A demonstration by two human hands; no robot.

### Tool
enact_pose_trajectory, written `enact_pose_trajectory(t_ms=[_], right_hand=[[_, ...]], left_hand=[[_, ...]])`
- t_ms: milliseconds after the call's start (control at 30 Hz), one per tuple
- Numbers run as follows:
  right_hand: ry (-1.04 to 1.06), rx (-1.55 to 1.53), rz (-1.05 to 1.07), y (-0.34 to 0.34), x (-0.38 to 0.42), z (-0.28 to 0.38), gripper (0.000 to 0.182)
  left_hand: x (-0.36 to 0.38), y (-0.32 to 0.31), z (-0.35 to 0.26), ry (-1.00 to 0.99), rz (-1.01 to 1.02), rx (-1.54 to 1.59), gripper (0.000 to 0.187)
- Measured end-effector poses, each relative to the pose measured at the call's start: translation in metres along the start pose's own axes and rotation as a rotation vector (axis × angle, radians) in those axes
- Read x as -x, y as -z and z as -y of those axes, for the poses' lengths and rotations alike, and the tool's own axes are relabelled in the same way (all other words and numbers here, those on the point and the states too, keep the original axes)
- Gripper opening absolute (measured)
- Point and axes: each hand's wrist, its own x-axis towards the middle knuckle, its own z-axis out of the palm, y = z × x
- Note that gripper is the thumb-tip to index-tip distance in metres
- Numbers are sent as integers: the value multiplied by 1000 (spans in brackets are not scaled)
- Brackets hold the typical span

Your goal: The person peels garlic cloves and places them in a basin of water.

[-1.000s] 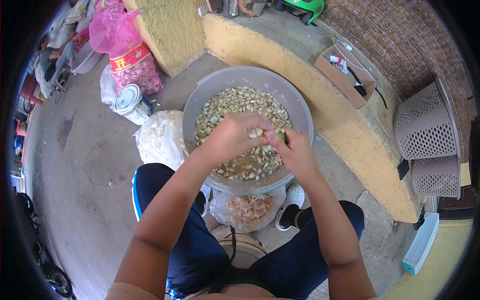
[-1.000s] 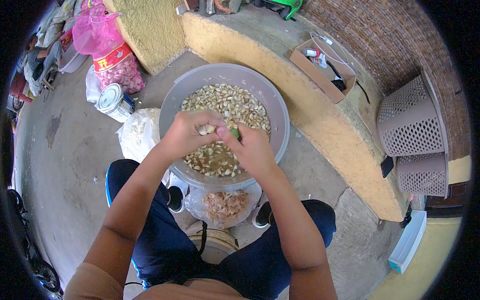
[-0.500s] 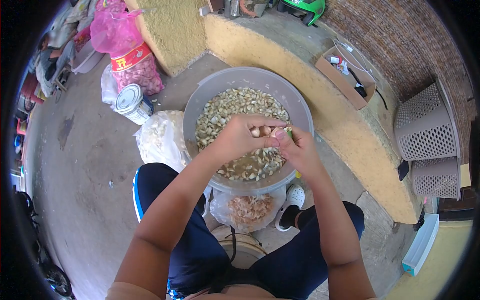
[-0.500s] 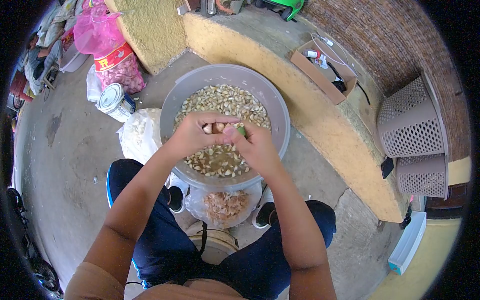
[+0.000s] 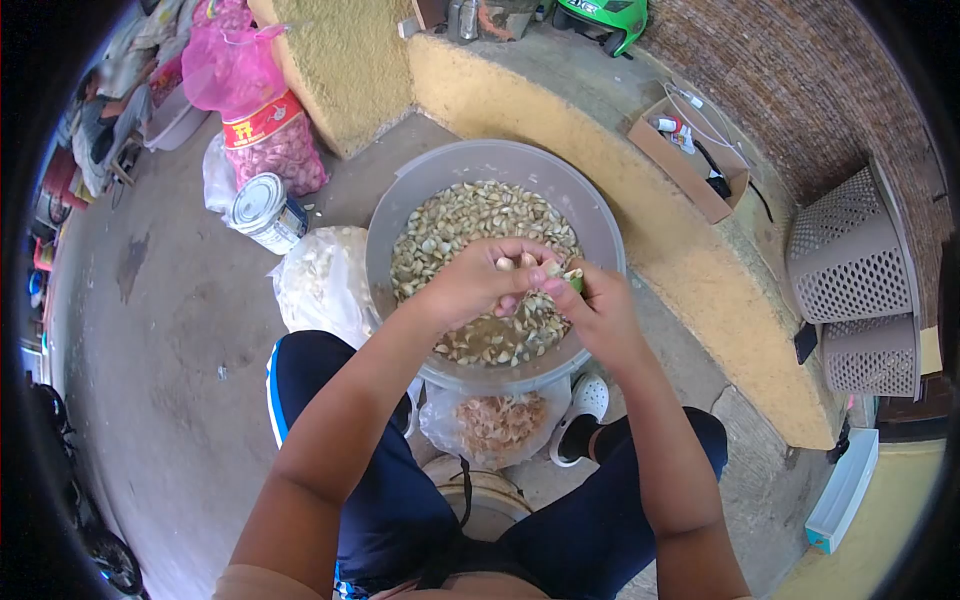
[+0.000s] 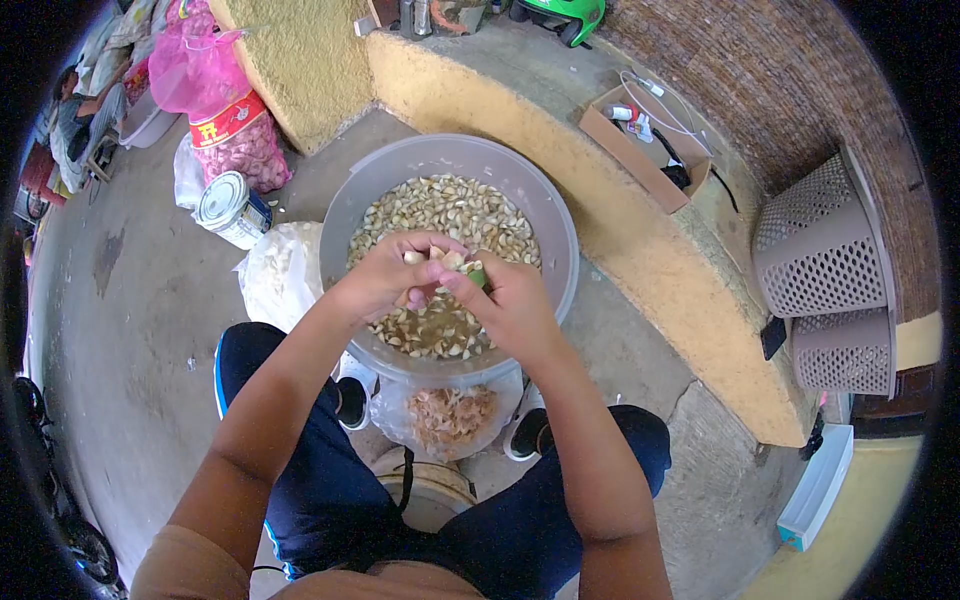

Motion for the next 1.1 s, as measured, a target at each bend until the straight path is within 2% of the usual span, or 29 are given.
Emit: enact_pose_trajectory(t_ms=[133, 333, 433, 533, 633, 733, 833, 933, 1033, 1100], right_hand=[[56, 202, 3, 5, 1, 2, 38], [88, 254, 17, 5, 3, 4, 38], [137, 349, 55, 5, 4, 5, 37], [122, 313, 36, 2, 3, -1, 36], [3, 220, 43, 2, 3, 2, 36], [-24, 73, -11, -3, 0, -15, 35], [-320, -385, -27, -4, -3, -13, 35], [-394, -591, 12, -1, -5, -5, 34], [-451, -554, 87, -1, -6, -10, 31], [-421, -537, -28, -4, -8, -9, 28]], left_hand=[[-1, 5, 3, 103, 55, -9, 28], [1, -3, -2, 28, -24, 61, 26], [-3, -1, 1, -31, -83, 199, 25], [-3, 4, 1, -42, 5, 315, 26], [-1, 3, -2, -39, -16, 343, 28], [-1, 4, -1, -36, -19, 384, 28], [-1, 3, -1, -71, -40, 372, 29], [-3, 0, 2, -91, -130, 210, 31], [-4, -2, 6, -69, -116, 205, 28], [-3, -1, 5, -57, -97, 181, 29]])
